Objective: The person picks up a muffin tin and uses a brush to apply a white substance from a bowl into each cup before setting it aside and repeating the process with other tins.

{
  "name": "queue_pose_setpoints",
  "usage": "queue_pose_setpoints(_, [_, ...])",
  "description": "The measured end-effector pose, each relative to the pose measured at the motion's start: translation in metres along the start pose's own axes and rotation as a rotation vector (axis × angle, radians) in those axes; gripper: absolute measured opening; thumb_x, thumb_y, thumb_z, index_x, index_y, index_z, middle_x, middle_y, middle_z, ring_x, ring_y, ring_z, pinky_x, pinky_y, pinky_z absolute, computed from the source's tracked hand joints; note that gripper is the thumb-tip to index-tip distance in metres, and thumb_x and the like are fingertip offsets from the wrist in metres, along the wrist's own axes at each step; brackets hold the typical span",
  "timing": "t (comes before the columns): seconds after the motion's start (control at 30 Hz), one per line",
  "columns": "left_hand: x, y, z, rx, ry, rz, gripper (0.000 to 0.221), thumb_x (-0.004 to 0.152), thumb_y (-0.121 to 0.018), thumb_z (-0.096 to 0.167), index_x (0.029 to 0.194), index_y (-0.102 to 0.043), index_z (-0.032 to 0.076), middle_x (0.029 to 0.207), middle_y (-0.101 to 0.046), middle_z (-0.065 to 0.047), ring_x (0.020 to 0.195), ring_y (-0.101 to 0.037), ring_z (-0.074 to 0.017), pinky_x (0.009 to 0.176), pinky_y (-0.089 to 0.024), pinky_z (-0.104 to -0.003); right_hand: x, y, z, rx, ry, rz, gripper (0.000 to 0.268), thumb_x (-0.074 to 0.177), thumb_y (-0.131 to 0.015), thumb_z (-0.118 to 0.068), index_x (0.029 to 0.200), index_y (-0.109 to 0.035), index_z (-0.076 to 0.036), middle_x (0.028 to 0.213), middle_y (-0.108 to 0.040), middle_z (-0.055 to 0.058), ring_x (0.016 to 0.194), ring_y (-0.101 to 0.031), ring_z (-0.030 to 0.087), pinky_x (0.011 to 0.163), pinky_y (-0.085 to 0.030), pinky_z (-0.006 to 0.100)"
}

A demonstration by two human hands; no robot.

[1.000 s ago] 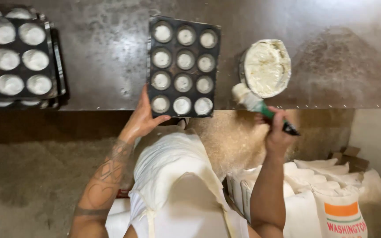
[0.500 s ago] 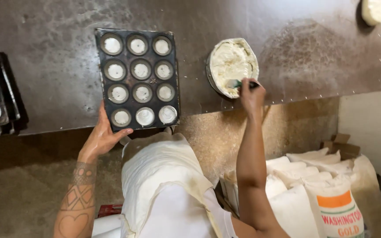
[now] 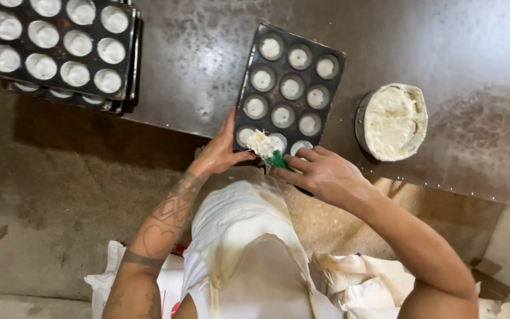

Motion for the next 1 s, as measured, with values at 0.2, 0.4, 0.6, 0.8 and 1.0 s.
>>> queue_pose_setpoints(0.2, [-0.001, -0.007, -0.012, -0.028, 0.048, 0.020, 0.137, 0.068, -0.093, 0.024, 0.161, 0.003, -0.001, 0.165, -0.021, -0.028, 0.153, -0.025, -0.0402, 0.125, -0.026, -0.044, 0.069, -0.073, 0.025, 0.148, -0.118, -0.210, 0.027, 0.083, -0.074, -0.027, 0.104, -0.068, -0.010, 0.091, -0.071, 0.008, 0.093, -0.068, 0.029, 0.076, -0.056, 0.042])
queue_pose_setpoints(0.4, [-0.006, -0.007, -0.016, -0.027, 0.005, 0.030, 0.133, 0.071, -0.092, 0.031, 0.161, 0.000, -0.002, 0.167, -0.017, -0.030, 0.156, -0.021, -0.0434, 0.126, -0.023, -0.046, 0.037, -0.167, 0.077, 1.368, -1.165, 0.521, 0.043, 0.111, -0.054, -0.035, 0.111, -0.064, 0.006, 0.086, -0.067, 0.029, 0.070, -0.063, 0.038, 0.064, -0.052, 0.048])
queue_pose_setpoints(0.6, [-0.003, -0.004, -0.008, 0.012, 0.032, -0.006, 0.135, 0.073, -0.092, 0.033, 0.160, 0.004, -0.001, 0.167, -0.013, -0.031, 0.155, -0.017, -0.0442, 0.126, -0.020, -0.047, -0.056, -0.180, 0.017, 1.763, -0.892, 1.173, 0.051, 0.106, -0.042, -0.043, 0.127, -0.056, 0.002, 0.106, -0.071, 0.023, 0.094, -0.072, 0.029, 0.087, -0.060, 0.039])
queue_pose_setpoints(0.8, [-0.002, -0.003, 0.010, 0.038, 0.068, 0.033, 0.148, 0.066, -0.096, 0.034, 0.156, 0.014, -0.008, 0.164, -0.006, -0.037, 0.153, -0.016, -0.0455, 0.124, -0.020, -0.047, -0.200, -0.095, 0.027, 0.754, -1.089, 1.377, 0.036, 0.112, -0.054, -0.029, 0.122, -0.064, 0.004, 0.097, -0.071, 0.011, 0.083, -0.069, 0.019, 0.078, -0.058, 0.031])
queue_pose_setpoints(1.0, [0.001, 0.001, 0.014, 0.073, 0.055, 0.013, 0.144, 0.068, -0.095, 0.030, 0.159, 0.010, -0.010, 0.163, -0.028, -0.034, 0.153, -0.033, -0.0400, 0.125, -0.027, -0.041, -0.277, -0.067, 0.077, 0.499, -1.333, 1.241, 0.027, 0.109, -0.062, -0.022, 0.111, -0.073, 0.004, 0.082, -0.068, 0.004, 0.072, -0.061, 0.008, 0.066, -0.050, 0.023])
Point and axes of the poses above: each hand's wrist, its own x-axis towards the middle knuckle, its own y-axis out of the back of the hand, z = x × y, the point moved 5 cm from there along x, towards the middle knuckle
